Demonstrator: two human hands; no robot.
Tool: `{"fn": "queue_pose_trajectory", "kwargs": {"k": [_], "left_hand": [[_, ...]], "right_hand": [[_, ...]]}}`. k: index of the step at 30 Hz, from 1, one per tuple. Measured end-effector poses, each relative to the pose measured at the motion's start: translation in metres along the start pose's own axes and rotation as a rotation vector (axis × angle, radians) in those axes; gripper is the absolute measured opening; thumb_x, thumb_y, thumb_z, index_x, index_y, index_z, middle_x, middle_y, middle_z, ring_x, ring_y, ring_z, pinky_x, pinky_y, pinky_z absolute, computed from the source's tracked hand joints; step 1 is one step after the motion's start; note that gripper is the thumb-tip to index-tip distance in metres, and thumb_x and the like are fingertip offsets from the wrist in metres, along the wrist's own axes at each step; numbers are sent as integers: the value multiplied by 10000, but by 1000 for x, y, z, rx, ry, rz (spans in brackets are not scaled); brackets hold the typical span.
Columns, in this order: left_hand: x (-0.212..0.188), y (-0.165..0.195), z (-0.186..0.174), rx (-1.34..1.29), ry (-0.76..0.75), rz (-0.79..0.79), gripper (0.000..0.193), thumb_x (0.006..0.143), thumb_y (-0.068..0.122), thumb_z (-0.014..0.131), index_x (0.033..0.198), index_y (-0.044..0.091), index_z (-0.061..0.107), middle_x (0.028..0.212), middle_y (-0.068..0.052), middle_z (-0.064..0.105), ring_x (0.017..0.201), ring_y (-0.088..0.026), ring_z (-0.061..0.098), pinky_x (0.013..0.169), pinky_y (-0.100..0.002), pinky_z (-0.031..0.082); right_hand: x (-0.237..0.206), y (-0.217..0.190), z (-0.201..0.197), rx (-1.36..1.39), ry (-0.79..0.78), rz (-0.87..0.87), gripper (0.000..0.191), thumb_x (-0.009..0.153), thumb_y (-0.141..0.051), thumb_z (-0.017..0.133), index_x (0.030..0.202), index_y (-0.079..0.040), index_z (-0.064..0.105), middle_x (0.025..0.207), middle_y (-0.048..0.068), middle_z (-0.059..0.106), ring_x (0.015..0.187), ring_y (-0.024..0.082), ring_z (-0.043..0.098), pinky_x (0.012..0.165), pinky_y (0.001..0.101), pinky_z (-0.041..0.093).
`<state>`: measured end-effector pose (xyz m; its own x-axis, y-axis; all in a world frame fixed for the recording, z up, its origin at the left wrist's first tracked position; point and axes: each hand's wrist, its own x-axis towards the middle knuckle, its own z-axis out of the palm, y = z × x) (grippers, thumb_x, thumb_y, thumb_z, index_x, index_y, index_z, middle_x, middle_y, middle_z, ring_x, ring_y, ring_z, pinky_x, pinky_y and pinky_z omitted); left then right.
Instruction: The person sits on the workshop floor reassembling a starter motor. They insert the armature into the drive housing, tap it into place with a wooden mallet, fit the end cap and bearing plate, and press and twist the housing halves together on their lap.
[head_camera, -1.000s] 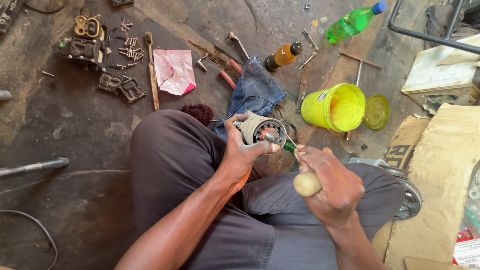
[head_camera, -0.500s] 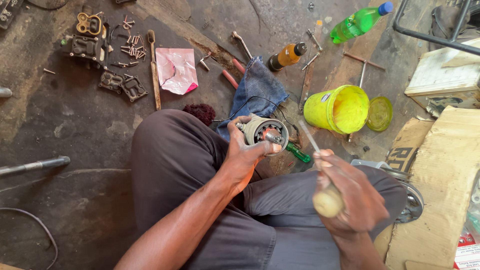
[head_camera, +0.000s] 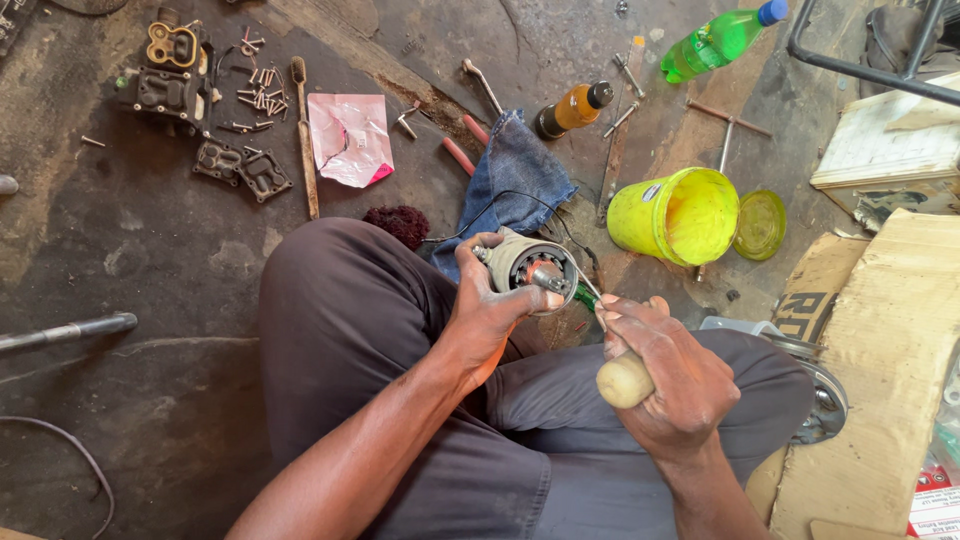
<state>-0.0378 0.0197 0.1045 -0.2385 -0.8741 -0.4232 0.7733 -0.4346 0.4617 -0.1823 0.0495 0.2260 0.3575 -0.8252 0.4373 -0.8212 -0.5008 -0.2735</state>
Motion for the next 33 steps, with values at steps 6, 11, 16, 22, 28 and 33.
{"fn": "queue_pose_trajectory", "kwargs": {"k": [6, 11, 16, 22, 28, 33], "left_hand": [[0, -1, 0, 23, -4, 5, 884, 659, -25, 817, 1339, 109, 268, 1234, -108, 507, 1163, -205, 590, 1007, -378, 537], [0, -1, 0, 5, 0, -6, 895, 647, -9, 825, 1339, 112, 271, 1240, -102, 497, 1170, -201, 589, 1012, -384, 539], [0, 0, 0, 28, 2, -17, 905, 637, -2, 834, 1337, 115, 273, 1235, -104, 502, 1160, -201, 592, 1011, -386, 536], [0, -2, 0, 39, 3, -3, 905, 636, 1, 840, 1333, 113, 273, 1224, -96, 512, 1151, -191, 593, 1017, -376, 524], [1, -4, -2, 39, -3, 2, 897, 635, 5, 843, 1322, 112, 275, 1222, -96, 519, 1146, -186, 593, 1016, -373, 521], [1, -5, -2, 51, 7, 15, 905, 639, 1, 841, 1332, 113, 271, 1222, -88, 511, 1148, -183, 587, 1023, -367, 511]], "right_hand": [[0, -5, -2, 32, 23, 19, 120, 912, 68, 740, 1014, 31, 689, 1019, 153, 764, 986, 257, 781, 944, 383, 624], [1, -7, -4, 17, 12, 23, 128, 899, 68, 747, 1008, 28, 695, 1013, 148, 766, 959, 252, 778, 925, 382, 629], [3, -4, -2, 6, 1, 39, 131, 878, 54, 759, 976, 8, 684, 1005, 135, 765, 972, 259, 780, 911, 382, 622], [3, -2, -4, 23, -13, 39, 137, 878, 55, 753, 986, 20, 676, 1013, 142, 762, 983, 268, 774, 942, 401, 624], [5, -4, -7, 56, 17, 42, 110, 914, 72, 723, 1010, 28, 693, 997, 124, 763, 962, 255, 782, 950, 397, 634], [5, -5, -8, 40, 0, 59, 106, 907, 56, 742, 988, 34, 677, 990, 124, 763, 953, 253, 779, 946, 400, 631]]}}
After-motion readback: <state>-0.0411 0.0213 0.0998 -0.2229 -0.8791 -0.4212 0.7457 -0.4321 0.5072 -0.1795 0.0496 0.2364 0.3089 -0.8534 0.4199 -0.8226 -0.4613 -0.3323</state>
